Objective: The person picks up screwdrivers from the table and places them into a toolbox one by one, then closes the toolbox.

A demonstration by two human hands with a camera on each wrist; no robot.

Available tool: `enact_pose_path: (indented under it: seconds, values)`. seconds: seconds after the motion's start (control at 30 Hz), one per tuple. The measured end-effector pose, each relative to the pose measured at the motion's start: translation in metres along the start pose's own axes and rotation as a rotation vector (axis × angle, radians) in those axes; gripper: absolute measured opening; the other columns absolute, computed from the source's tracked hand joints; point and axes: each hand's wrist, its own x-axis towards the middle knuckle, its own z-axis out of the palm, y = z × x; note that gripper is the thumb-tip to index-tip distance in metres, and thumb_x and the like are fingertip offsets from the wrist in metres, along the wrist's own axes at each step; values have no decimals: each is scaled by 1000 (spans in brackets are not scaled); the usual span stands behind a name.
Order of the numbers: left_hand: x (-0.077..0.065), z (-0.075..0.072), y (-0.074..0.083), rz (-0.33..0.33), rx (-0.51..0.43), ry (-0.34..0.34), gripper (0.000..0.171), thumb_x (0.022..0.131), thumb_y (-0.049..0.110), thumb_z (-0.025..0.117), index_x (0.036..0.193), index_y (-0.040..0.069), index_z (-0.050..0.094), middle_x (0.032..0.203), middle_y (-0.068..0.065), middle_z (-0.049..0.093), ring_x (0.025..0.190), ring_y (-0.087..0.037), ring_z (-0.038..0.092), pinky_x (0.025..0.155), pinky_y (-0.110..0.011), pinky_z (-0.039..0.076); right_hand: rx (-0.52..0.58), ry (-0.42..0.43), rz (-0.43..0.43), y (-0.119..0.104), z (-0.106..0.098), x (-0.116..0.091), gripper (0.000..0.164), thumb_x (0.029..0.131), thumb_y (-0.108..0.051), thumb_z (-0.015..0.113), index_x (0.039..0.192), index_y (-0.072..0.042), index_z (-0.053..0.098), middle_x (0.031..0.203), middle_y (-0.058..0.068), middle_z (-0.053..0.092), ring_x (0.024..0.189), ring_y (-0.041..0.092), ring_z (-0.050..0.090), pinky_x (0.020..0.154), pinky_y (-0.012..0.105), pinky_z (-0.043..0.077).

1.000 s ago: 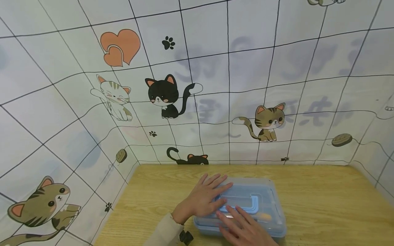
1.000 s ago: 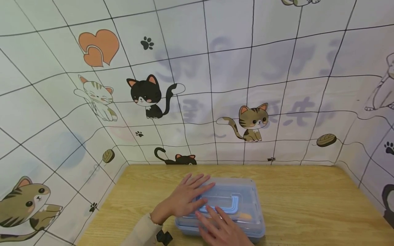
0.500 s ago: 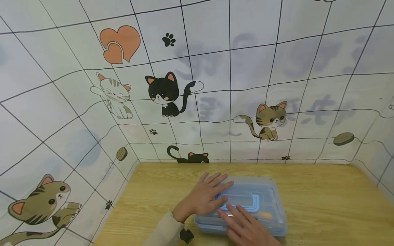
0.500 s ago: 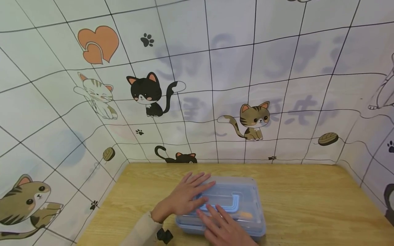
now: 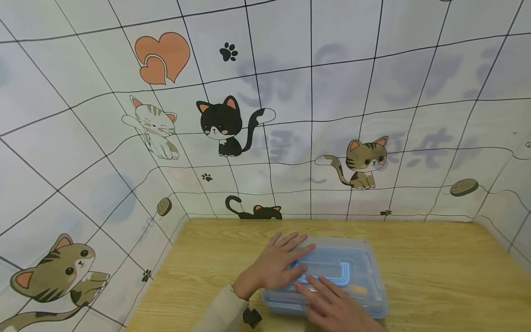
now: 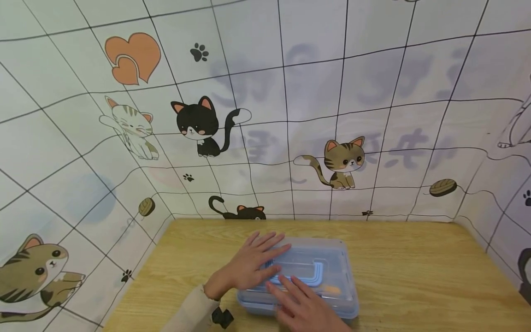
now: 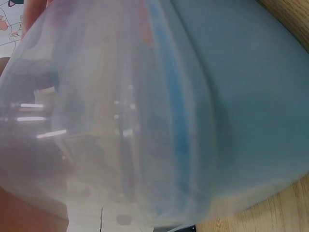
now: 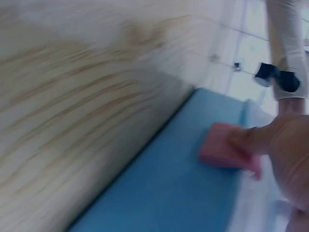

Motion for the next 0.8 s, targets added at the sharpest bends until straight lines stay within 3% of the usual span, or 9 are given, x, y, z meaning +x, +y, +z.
enact_pose_path:
  seconds: [0.2, 0.33, 0.47, 0.63, 0.8]
  values:
    - [0, -2, 1, -6, -4, -7, 52, 106, 48, 29, 156, 32, 31, 164, 6, 21, 151, -21, 20, 118, -60, 17, -24, -36, -43, 2, 1, -6, 48, 110, -19, 27, 102, -27, 74, 143, 19, 51, 124, 40, 53, 123, 47, 11]
    - [-1, -1, 1, -6, -10, -6, 52, 106, 48, 29, 156, 32, 31, 164, 6, 22, 151, -21, 20, 118, -61, 17, -74, -92, -65, 2, 1, -8, 52, 110, -19, 24, 95, -28, 74, 148, 20, 46, 129, 41, 49, 122, 51, 8]
    - [0, 0, 0, -9, -19, -1, 52, 106, 48, 29, 156, 33, 31, 164, 7, 21, 151, -21, 20, 118, -60, 16, -139, -139, -73, 0, 2, -10, 45, 110, -30, 27, 91, -32, 67, 154, 20, 39, 137, 43, 40, 122, 52, 8]
    - [1, 0, 1, -2, -8, 9, 52, 106, 48, 30, 155, 32, 32, 164, 6, 23, 151, -21, 21, 117, -61, 18, -174, -136, -80, 0, 4, -12, 39, 104, -53, 31, 93, -33, 63, 158, 21, 31, 147, 44, 23, 122, 53, 7]
    - [0, 0, 1, -6, -18, 8, 52, 106, 48, 30, 155, 32, 32, 164, 7, 22, 151, -21, 21, 118, -60, 17, -103, -109, -50, -2, 4, -11, 39, 104, -54, 30, 103, -27, 57, 153, 20, 39, 145, 44, 26, 122, 53, 8]
